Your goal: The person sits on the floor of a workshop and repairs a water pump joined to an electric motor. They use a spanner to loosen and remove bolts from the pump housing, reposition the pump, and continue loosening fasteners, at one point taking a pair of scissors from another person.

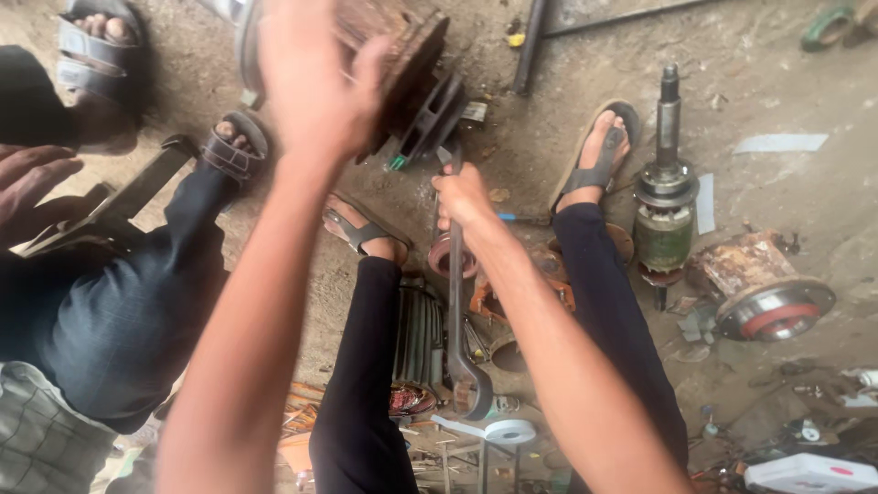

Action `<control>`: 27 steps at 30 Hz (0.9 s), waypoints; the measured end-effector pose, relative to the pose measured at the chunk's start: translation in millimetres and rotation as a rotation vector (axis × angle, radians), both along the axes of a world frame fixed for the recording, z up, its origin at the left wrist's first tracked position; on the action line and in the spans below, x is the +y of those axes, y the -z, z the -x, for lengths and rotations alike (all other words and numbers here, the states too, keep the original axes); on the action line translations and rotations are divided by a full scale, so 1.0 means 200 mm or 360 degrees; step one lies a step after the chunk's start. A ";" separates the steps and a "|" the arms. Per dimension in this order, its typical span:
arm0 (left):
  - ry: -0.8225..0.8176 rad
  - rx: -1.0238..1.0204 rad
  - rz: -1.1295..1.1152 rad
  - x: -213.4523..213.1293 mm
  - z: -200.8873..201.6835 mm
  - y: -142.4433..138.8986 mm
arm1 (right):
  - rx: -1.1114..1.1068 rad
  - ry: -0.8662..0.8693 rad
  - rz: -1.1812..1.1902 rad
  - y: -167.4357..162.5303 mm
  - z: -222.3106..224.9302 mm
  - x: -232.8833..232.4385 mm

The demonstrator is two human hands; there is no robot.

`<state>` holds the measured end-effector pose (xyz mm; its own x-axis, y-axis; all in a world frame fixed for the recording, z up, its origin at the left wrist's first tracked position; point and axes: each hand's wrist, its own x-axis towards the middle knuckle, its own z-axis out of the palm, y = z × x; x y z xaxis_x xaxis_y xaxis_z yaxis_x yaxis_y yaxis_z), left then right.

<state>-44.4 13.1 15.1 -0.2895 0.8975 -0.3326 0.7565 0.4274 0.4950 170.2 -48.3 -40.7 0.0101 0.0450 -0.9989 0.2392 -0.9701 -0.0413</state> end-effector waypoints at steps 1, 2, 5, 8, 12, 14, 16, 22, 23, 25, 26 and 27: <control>0.0104 0.0166 -0.0154 0.05 -0.06 0.08 | 0.0089 0.0149 0.0052 0.00 0.01 0.01; 0.0212 0.0334 -0.0311 0.07 -0.12 0.14 | 0.0034 0.0159 0.0017 0.01 0.02 0.00; -0.0029 0.0069 -0.0172 0.04 -0.18 0.25 | -0.0169 -0.0005 -0.0119 0.02 0.11 -0.06; 0.0005 0.0008 -0.0258 -0.02 -0.18 0.30 | -0.0379 -0.0409 -0.0604 0.03 0.24 -0.17; -0.0042 -0.0064 -0.0308 -0.05 -0.16 0.31 | -0.0461 -0.0496 -0.0882 0.03 0.31 -0.31; -0.0081 -0.0120 -0.0199 -0.04 -0.17 0.29 | -0.0405 -0.0433 -0.0788 0.02 0.31 -0.34; -0.0080 -0.0118 -0.0185 -0.03 -0.18 0.28 | -0.0364 -0.0335 -0.0957 0.01 0.31 -0.35; 0.0008 -0.0050 -0.0300 0.00 -0.17 0.27 | -0.0611 -0.0521 -0.1020 0.04 0.37 -0.36; -0.0007 -0.0020 -0.0296 -0.01 -0.17 0.27 | -0.0596 -0.0546 -0.0916 0.06 0.37 -0.36; -0.0076 -0.0013 -0.0358 -0.02 -0.17 0.28 | -0.0558 -0.0618 -0.0678 0.09 0.37 -0.37; -0.0085 -0.0016 -0.0390 -0.03 -0.17 0.29 | -0.0578 -0.0747 -0.0703 0.11 0.36 -0.37; -0.0077 -0.0112 -0.0286 -0.04 -0.16 0.30 | -0.0611 -0.0869 -0.0711 0.14 0.35 -0.37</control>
